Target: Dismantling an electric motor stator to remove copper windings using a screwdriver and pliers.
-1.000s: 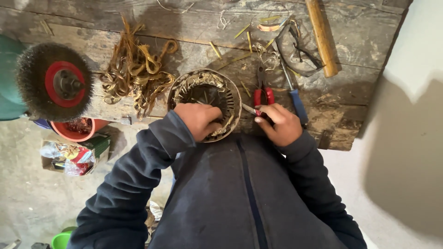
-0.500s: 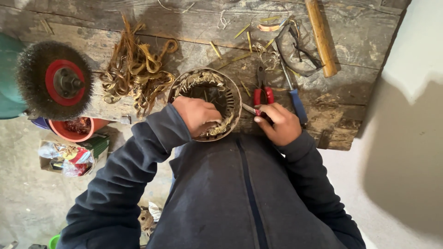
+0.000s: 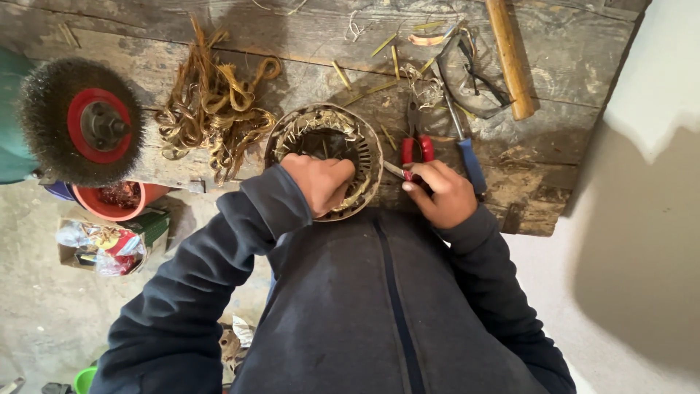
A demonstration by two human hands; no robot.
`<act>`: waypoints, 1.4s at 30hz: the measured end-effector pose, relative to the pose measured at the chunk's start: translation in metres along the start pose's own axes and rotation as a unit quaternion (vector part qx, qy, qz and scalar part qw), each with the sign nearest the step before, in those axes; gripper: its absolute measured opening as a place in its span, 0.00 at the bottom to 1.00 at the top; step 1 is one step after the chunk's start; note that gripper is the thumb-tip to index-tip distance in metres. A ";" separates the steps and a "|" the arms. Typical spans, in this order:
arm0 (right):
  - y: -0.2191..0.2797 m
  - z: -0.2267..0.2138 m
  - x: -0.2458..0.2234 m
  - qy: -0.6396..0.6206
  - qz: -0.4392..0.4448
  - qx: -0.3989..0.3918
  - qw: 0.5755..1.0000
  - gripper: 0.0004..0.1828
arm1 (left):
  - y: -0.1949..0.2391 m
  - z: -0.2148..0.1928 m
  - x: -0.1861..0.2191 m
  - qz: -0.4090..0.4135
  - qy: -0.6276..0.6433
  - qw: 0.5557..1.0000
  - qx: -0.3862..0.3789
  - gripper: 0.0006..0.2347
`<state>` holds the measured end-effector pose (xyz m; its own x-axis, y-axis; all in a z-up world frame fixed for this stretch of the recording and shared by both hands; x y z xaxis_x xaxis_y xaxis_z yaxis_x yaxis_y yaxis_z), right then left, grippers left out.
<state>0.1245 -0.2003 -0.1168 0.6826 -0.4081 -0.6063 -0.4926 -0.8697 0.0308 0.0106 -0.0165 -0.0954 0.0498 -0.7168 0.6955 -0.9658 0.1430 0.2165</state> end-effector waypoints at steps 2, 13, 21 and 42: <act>0.000 -0.001 -0.001 -0.001 0.003 0.000 1.000 0.15 | 0.001 0.003 0.000 -0.012 -0.006 1.000 0.001 0.07; 0.010 0.004 0.005 0.006 0.025 0.011 1.000 0.15 | 0.022 -0.012 0.017 -0.003 0.042 0.993 0.110 0.06; 0.012 0.001 -0.008 0.021 0.003 0.028 0.999 0.15 | 0.014 -0.012 -0.001 -0.071 0.116 0.981 0.139 0.06; 0.021 -0.006 0.002 0.295 0.105 0.128 0.941 0.24 | 0.028 -0.023 0.029 0.120 0.061 0.974 0.181 0.07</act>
<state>0.1184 -0.2211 -0.1129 0.6996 -0.7120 -0.0598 -0.7123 -0.6883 -0.1377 -0.0092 -0.0175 -0.0531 -0.1795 -0.6035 0.7769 -0.9788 0.0302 -0.2027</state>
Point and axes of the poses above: each hand's wrist, its own y-axis away from the middle knuckle, its own z-axis out of the palm, x = y × z, the point moved 7 cm from there along -y, towards the middle knuckle, and after that the axes turned 9 degrees about y, right-handed, at the moved point
